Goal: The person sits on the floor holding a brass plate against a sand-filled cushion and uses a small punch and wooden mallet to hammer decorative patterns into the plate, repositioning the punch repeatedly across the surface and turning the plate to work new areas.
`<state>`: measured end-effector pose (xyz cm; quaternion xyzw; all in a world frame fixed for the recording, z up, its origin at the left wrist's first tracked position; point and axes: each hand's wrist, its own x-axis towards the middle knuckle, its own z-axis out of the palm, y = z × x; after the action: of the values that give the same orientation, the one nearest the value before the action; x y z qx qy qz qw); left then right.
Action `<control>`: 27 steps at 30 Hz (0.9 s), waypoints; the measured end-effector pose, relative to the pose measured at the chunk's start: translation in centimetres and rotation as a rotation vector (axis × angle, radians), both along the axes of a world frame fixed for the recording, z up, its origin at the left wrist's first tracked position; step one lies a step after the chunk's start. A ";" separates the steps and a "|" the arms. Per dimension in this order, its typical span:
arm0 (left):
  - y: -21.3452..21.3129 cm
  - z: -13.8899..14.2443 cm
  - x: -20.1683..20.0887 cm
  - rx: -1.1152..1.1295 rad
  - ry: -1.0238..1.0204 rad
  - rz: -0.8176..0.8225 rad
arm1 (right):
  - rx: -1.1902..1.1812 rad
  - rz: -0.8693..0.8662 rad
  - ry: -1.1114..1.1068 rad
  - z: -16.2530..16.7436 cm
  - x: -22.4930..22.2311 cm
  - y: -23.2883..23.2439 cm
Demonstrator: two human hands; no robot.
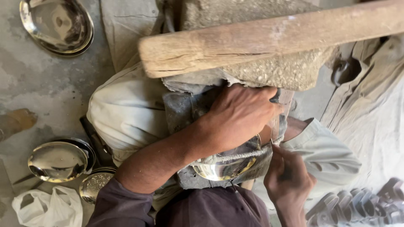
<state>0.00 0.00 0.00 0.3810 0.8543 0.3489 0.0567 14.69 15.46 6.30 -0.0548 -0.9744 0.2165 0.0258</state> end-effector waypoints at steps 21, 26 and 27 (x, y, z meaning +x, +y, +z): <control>-0.2 0.7 -0.4 0.064 -0.019 0.018 | -0.035 0.012 0.004 -0.3 -0.4 0.1; 0.3 0.5 -0.4 -0.067 -0.080 -0.075 | 0.099 0.028 0.000 0.8 -0.6 -0.7; 0.2 0.4 -0.4 -0.038 -0.043 -0.030 | 0.100 0.028 0.008 0.4 -1.1 -0.4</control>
<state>-0.41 0.15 0.43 0.3852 0.8535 0.3399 0.0875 13.54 15.01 6.66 -0.0388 -0.9846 0.1682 0.0294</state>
